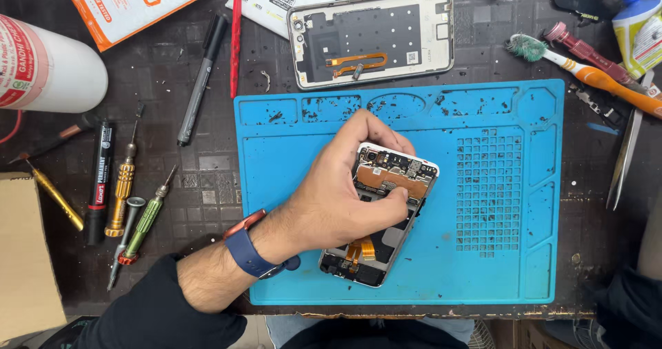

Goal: The person works on a disassembled smartphone on a blue silicone mat, transferring and seating internal components such as the motherboard and flex cables between the phone frame and a parts tray, pressing connectors into place by hand, and using a precision screwdriver to tighten screws on the phone's internal assembly.

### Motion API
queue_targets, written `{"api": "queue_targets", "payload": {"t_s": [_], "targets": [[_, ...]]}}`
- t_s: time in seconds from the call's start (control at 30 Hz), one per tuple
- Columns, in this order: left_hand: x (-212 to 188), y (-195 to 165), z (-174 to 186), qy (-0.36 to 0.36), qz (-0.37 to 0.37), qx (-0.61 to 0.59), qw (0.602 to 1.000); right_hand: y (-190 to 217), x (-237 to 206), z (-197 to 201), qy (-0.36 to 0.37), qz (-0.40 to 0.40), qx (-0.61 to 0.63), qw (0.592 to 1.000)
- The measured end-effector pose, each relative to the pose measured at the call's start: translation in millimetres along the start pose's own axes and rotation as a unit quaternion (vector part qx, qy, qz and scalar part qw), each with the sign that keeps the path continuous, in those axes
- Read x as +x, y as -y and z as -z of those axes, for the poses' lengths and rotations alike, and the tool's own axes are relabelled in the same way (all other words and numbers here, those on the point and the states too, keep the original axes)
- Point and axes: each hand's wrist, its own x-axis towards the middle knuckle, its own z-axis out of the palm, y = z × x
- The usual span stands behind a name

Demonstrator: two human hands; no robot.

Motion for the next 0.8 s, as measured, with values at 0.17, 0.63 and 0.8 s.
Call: {"api": "queue_targets", "payload": {"t_s": [0.17,0.63,0.8], "targets": [[0.4,-2.3,-1.2,0.017,0.055,-0.038,0.998,-11.4,-6.1,-2.4,-0.019,-0.034,0.093,0.995],[2.1,1.0,0.0,0.027,0.038,-0.094,0.995,100.5,-64.6,30.1,0.009,0.035,0.435,0.9],[2.2,0.3,0.3,0.02,0.036,-0.049,0.998,130.2,-50.1,39.8,0.028,0.082,0.331,0.94]]}}
